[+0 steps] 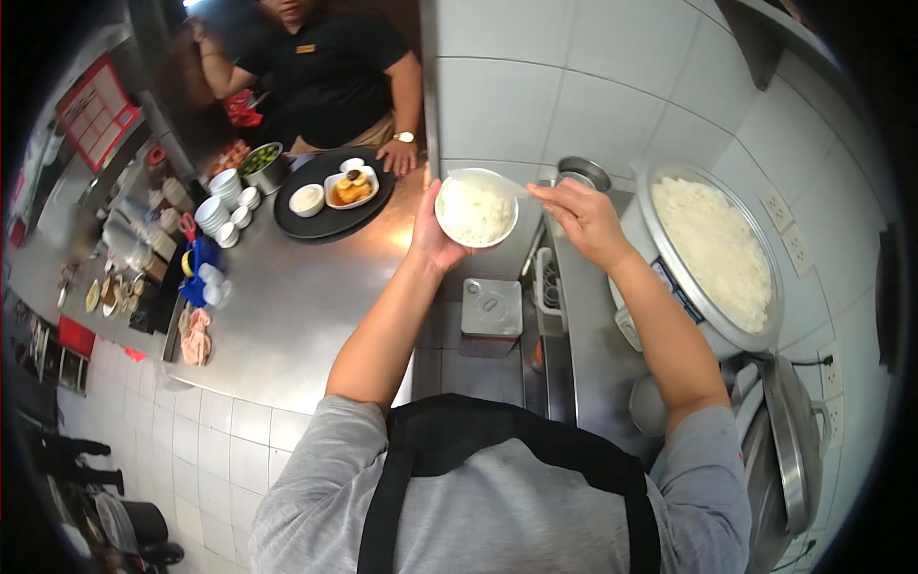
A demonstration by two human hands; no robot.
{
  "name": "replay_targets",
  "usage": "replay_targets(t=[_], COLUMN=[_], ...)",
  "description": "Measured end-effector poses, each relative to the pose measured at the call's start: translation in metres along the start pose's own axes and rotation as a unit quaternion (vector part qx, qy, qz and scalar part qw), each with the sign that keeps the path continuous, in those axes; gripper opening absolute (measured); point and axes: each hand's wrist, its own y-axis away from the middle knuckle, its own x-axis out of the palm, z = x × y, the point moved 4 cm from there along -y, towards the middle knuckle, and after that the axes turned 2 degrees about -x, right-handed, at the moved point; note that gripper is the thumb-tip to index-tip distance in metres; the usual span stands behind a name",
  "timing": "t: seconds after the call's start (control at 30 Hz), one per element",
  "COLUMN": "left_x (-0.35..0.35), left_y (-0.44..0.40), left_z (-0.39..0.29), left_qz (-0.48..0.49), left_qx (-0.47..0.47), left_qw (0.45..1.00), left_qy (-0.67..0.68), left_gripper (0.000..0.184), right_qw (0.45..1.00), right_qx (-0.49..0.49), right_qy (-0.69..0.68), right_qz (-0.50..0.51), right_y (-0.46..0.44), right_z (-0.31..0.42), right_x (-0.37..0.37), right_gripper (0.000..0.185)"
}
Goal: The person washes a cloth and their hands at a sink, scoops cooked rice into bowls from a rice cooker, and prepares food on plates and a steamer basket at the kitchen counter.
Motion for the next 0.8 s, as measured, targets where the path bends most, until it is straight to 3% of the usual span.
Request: replay_targets(t=[0.03,0.13,0.23,0.3,0.4,0.53,0.6,0.73,0.8], left_x=[-0.007,-0.031,-0.072,-0.115,-0.188,-0.293,-0.354,-0.445,-0.465], left_y=[0.012,0.037,0.057,0.071,0.090,0.113,0.111,0.079,0.068], left_z=[-0.007,-0.024,-0.044,-0.069,-0.118,-0.194,-0.239,-0.328,-0.357], left_qz=[0.010,0.008,-0.052,-0.125,-0.264,-0.449,-0.473,-0.412,-0.466], left_qx=[0.012,0.037,0.073,0.092,0.114,0.125,0.181,0.311,0.272], left_qw=[1.000,0.998,0.995,0.986,0.955,0.885,0.859,0.857,0.840], left_qy=[0.008,0.049,0.053,0.055,0.072,-0.006,-0.076,0.000,-0.056], left_gripper=[0.066,0.066,0.064,0.063,0.061,0.061,0.058,0.049,0.050], right_qw=[0.999,0.998,0.969,0.912,0.879,0.853,0.829,0.796,0.785], right_qx=[0.033,-0.016,0.137,0.232,0.270,0.351,0.431,0.521,0.550], right_qy=[-0.021,-0.055,-0.198,-0.321,-0.349,-0.329,-0.276,-0.188,-0.151], right_qz=[-0.013,-0.040,-0.062,-0.111,-0.181,-0.205,-0.226,-0.242,-0.242], right_y=[-0.007,-0.015,-0.022,-0.022,-0.007,0.060,0.101,0.185,0.200], right_z=[0.005,0.005,-0.004,-0.007,0.001,0.001,0.009,0.021,0.038], right_x=[0.006,0.063,0.109,0.131,0.152,0.175,0.176,0.173,0.169], right_gripper=[0.029,0.028,0.027,0.030,0.035,0.037,0.036,0.038,0.035])
